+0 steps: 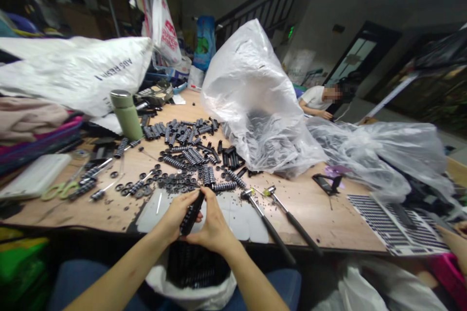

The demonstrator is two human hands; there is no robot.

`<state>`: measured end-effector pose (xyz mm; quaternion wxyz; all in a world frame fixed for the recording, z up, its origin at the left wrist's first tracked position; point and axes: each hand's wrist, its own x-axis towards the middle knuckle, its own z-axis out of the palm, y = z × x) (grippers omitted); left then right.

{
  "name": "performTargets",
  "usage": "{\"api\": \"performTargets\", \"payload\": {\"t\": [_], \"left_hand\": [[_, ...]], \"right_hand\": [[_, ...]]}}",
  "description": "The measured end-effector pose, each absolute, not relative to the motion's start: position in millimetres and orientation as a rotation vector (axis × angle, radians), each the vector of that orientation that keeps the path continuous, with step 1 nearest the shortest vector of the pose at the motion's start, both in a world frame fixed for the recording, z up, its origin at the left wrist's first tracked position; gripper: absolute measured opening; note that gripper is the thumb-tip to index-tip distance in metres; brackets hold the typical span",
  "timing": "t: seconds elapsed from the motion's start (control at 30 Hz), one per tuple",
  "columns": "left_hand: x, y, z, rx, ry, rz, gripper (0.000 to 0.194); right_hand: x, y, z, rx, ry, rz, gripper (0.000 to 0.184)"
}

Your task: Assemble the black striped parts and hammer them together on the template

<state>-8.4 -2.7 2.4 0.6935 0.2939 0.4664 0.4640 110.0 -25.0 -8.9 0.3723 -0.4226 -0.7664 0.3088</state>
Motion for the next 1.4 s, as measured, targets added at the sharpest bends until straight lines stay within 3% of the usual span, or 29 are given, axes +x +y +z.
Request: {"api": "performTargets", "payload": {"t": [0.27, 0.43, 0.53, 0.67, 0.83, 0.93, 1.13, 1.3, 1.4], "left_hand": [[-5.8, 3.1, -14.4, 0.771, 1.072, 0.93, 0.029], [5.3, -7.5, -39.6, 1.634, 1.253, 0.973, 0.039], [17.0, -13.3, -55.9, 2.039, 1.322, 0.837, 0.048], [13.0, -5.6, -67.7, 2.384, 1.234, 0.632, 0.045], [-10.9, 4.3, -62.4, 2.686, 1.166, 0.492, 0.044], [-13.4, 0.7, -57.3, 2.814, 1.235, 0.425, 0.041], [-10.5, -4.6, -56.8, 2.894, 1.295, 0.4, 0.041], [0.4, -11.9, -61.1, 2.873, 1.383, 0.351, 0.043], [16.3, -21.0, -66.2, 2.836, 1.429, 0.393, 0.045]], "right_hand": [[112.8, -24.8, -23.1, -1.204, -1.91, 0.81, 0.1], [126.7, -22.6, -50.9, -1.463, -1.882, 0.561, 0.095], [135.9, -26.0, -64.0, -1.536, -1.921, 0.487, 0.083], [172.1, -38.3, -63.6, -1.684, -1.975, 0.305, 0.083], [243.7, -49.5, -57.7, -2.292, -1.783, -0.231, 0.029], [257.2, -56.1, -54.7, -2.395, -1.844, -0.153, 0.025], [211.9, -89.2, -46.5, -2.079, -1.798, 0.35, 0.041], [190.7, -99.0, -42.3, -2.156, -1.871, 0.347, 0.047], [183.4, -98.6, -19.2, -1.988, -1.83, 0.354, 0.044]]}}
